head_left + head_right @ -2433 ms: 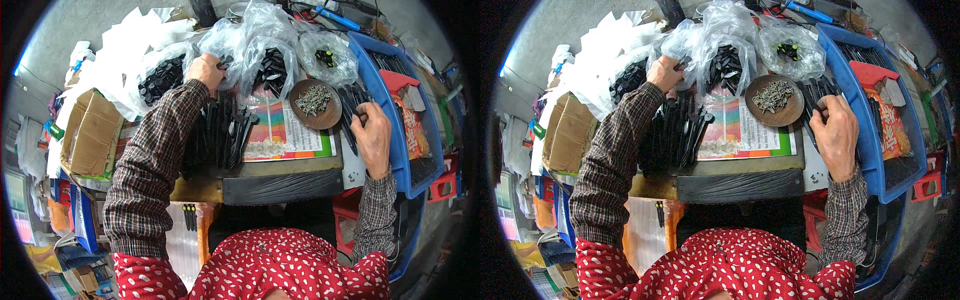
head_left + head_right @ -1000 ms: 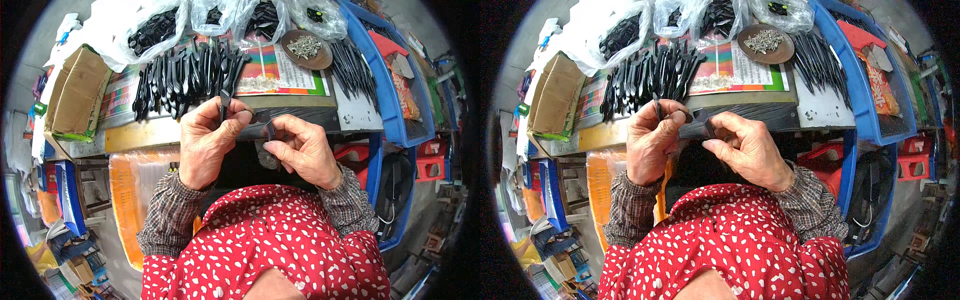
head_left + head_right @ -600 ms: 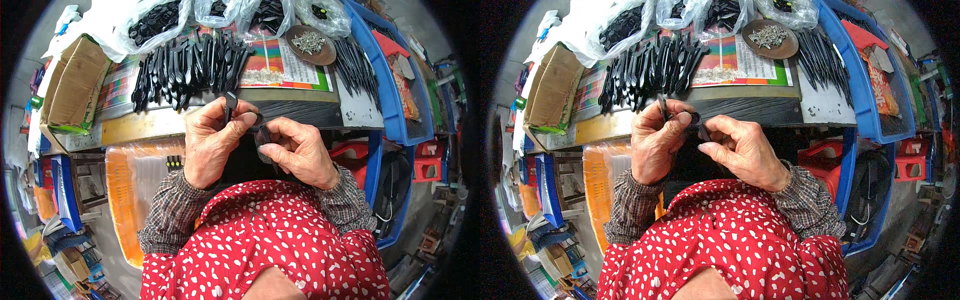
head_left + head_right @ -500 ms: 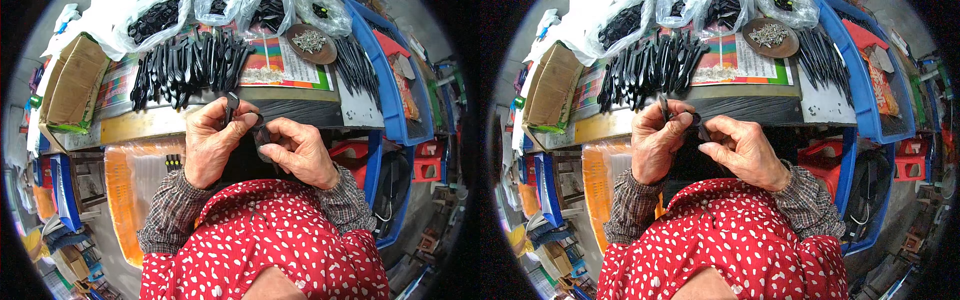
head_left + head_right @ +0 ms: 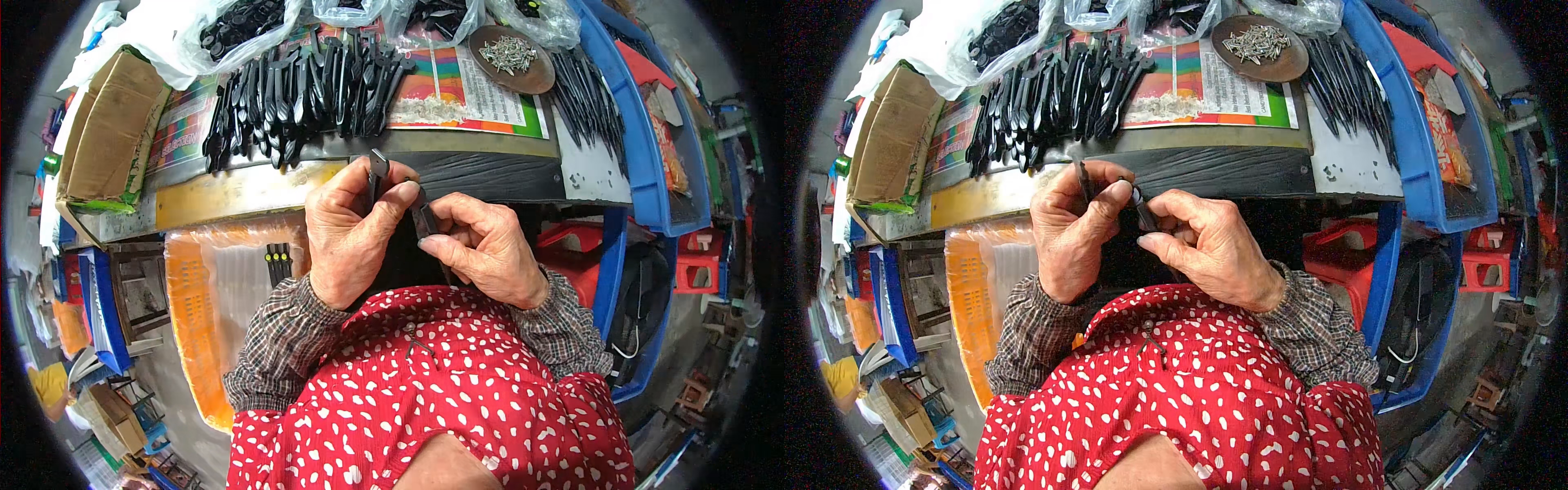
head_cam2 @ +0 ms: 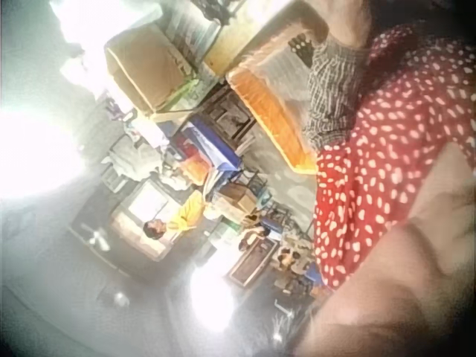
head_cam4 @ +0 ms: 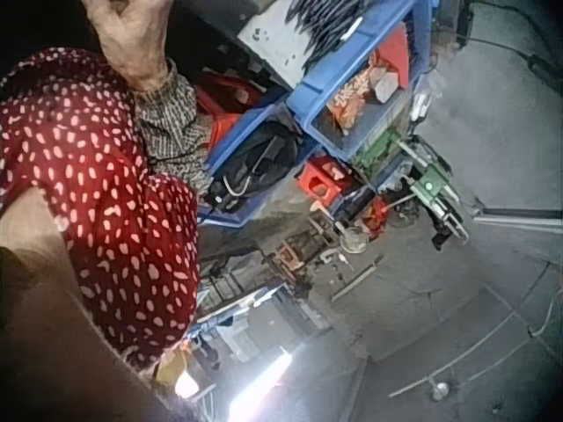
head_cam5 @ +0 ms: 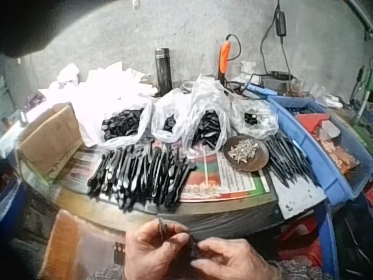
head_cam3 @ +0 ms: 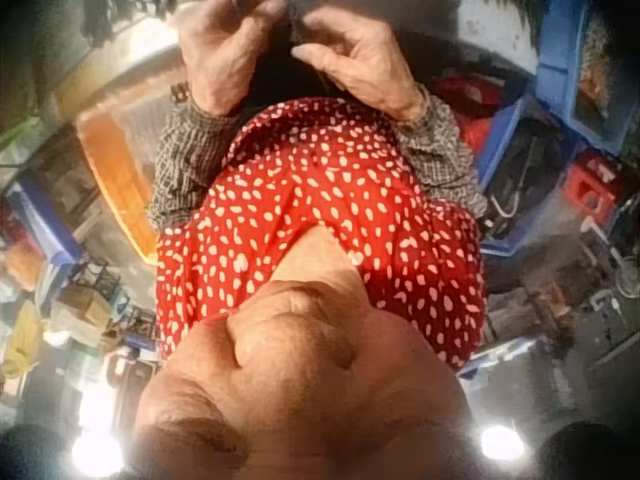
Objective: The person assembles compasses by attaching plastic legs and inserting metal pins by hand, places the completed compasses into a basket, and picks up components from the workbench to assemble additional compasses.
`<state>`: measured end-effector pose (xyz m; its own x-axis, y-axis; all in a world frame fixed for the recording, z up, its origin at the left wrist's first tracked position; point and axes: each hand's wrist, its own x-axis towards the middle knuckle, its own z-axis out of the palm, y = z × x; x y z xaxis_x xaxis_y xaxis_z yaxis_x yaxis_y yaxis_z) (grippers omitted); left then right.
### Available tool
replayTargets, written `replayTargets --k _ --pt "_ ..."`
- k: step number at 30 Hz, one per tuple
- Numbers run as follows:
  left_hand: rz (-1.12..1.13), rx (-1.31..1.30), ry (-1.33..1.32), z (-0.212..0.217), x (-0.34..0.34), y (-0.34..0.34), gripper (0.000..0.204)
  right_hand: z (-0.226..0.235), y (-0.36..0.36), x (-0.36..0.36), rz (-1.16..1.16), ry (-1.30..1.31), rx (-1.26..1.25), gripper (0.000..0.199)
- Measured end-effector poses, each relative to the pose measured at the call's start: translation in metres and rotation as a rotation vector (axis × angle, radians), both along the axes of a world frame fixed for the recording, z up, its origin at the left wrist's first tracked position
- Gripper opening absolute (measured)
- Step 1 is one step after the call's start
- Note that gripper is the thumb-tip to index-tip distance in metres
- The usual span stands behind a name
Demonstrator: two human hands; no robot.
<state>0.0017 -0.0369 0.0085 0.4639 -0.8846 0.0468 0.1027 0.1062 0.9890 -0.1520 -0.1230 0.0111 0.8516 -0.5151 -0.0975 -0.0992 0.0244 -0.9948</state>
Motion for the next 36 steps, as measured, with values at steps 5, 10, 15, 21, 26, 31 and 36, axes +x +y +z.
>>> replayTargets --k 5,10,15,21,26,31,36 --pt "0.062 -0.012 -0.047 -0.003 -0.006 0.000 0.008 -0.003 0.002 0.000 -0.006 0.000 -0.010 0.018" --pt "0.051 0.007 0.015 -0.007 -0.005 0.002 0.009 -0.006 0.002 -0.002 0.000 -0.005 0.026 0.019" --pt "0.048 0.003 0.069 -0.009 -0.006 0.005 0.010 -0.007 0.005 -0.002 -0.006 -0.019 0.075 0.020" --pt "0.053 0.040 0.106 -0.009 -0.007 0.009 0.011 -0.009 0.007 -0.003 0.006 -0.024 0.205 0.020" --pt "0.060 0.043 0.122 -0.010 -0.010 0.011 0.011 -0.010 0.008 -0.005 0.026 -0.005 0.209 0.020" --pt "0.045 0.050 0.115 -0.011 -0.011 0.013 0.016 -0.010 0.011 -0.006 0.036 0.001 0.220 0.021" --pt "0.044 0.060 0.034 -0.010 -0.010 0.017 0.023 -0.013 0.012 -0.005 0.029 -0.019 0.224 0.023"
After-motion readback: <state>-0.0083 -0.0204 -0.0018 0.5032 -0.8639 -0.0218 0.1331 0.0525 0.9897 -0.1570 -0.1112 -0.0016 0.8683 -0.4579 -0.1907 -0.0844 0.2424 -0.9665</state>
